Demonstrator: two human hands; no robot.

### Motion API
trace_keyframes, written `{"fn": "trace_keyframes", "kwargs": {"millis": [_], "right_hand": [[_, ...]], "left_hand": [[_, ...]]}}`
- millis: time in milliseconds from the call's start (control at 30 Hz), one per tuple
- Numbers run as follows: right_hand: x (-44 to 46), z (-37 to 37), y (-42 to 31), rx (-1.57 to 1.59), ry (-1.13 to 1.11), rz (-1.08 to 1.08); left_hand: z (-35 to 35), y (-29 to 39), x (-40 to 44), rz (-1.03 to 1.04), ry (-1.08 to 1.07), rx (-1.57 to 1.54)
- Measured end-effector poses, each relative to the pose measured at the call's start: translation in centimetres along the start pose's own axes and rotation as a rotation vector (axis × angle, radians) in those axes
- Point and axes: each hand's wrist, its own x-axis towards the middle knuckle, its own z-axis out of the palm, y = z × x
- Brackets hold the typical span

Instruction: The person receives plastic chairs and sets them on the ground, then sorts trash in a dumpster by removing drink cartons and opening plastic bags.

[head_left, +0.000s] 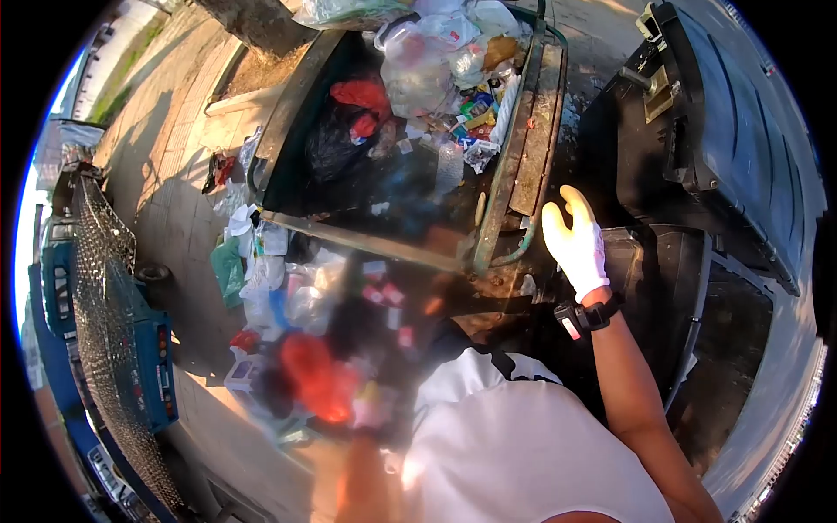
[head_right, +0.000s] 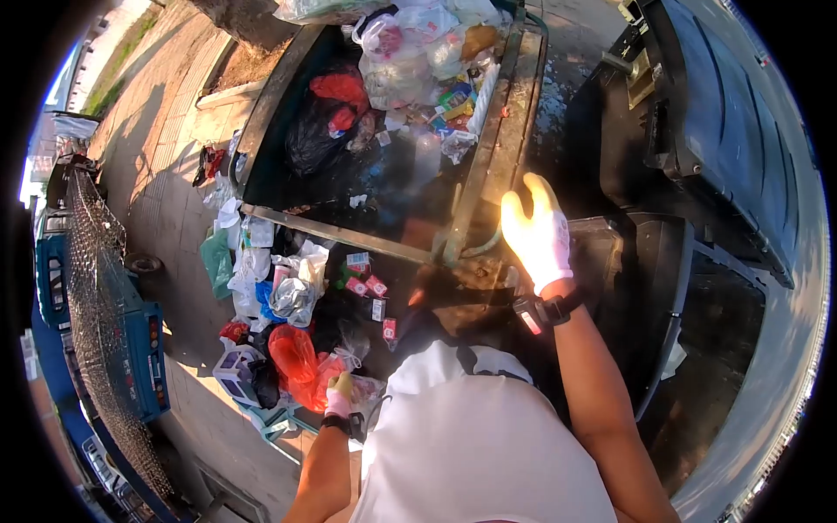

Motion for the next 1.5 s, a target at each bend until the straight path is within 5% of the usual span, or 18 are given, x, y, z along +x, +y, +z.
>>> {"fn": "trace_keyframes", "kwargs": {"millis": [67,167,400,567,667,800,833,933,1067,1133,1200,1233,1400,1500], "right_hand": [[-0.4,1.2,1.3,-0.116,0.044,-0.170],[-1.9,2.8,1.7,-0.146,-0.177,-0.158],[-7.8,3.8,6.6,-0.271,-0.288,0.005],[-11.3,4.8,8.5,-0.408,-0.112,0.192],[-10.9,6.5,1.8,-0.487,-0.127,0.473],[-8.6,12.5,-7.9,-0.689,-0.113,0.635],[-9.4,15.2,-5.4,-0.485,-0.011,0.483],[-6.8,19.9,-8.4,-0.567,-0.024,0.305],[-4.3,23.8,-10.8,-0.696,-0.219,0.258],[-7.1,31.4,-7.2,0.663,0.273,0.312],[-6.8,29.4,-8.8,-0.499,-0.248,0.289],[-6.9,29.5,-9.4,-0.679,-0.379,0.239],[-5.3,31.3,-10.1,-0.786,-0.531,0.222],[-3.6,32.6,-9.8,-0.826,-0.558,0.222]], "left_hand": [[0.1,11.0,-1.3,0.055,0.116,0.194],[1.6,29.1,-1.5,0.210,0.261,0.397],[9.6,45.5,7.5,1.113,0.179,0.565],[17.1,54.1,5.0,1.496,-0.466,0.408],[18.9,54.6,3.1,1.570,-0.816,0.304],[18.0,53.2,0.7,1.437,-1.112,0.220],[17.7,51.8,0.4,1.361,-1.236,0.139],[14.9,52.2,2.4,1.221,-1.499,0.093],[13.3,53.8,8.1,1.045,-1.388,-0.003],[12.9,54.8,10.9,1.224,-1.169,0.029],[11.3,58.3,14.1,1.408,-1.060,0.306],[11.1,58.2,15.0,1.579,-0.862,0.553],[10.2,59.5,13.6,1.980,-0.585,0.893],[10.1,60.6,11.0,2.078,-0.529,0.817]]}}
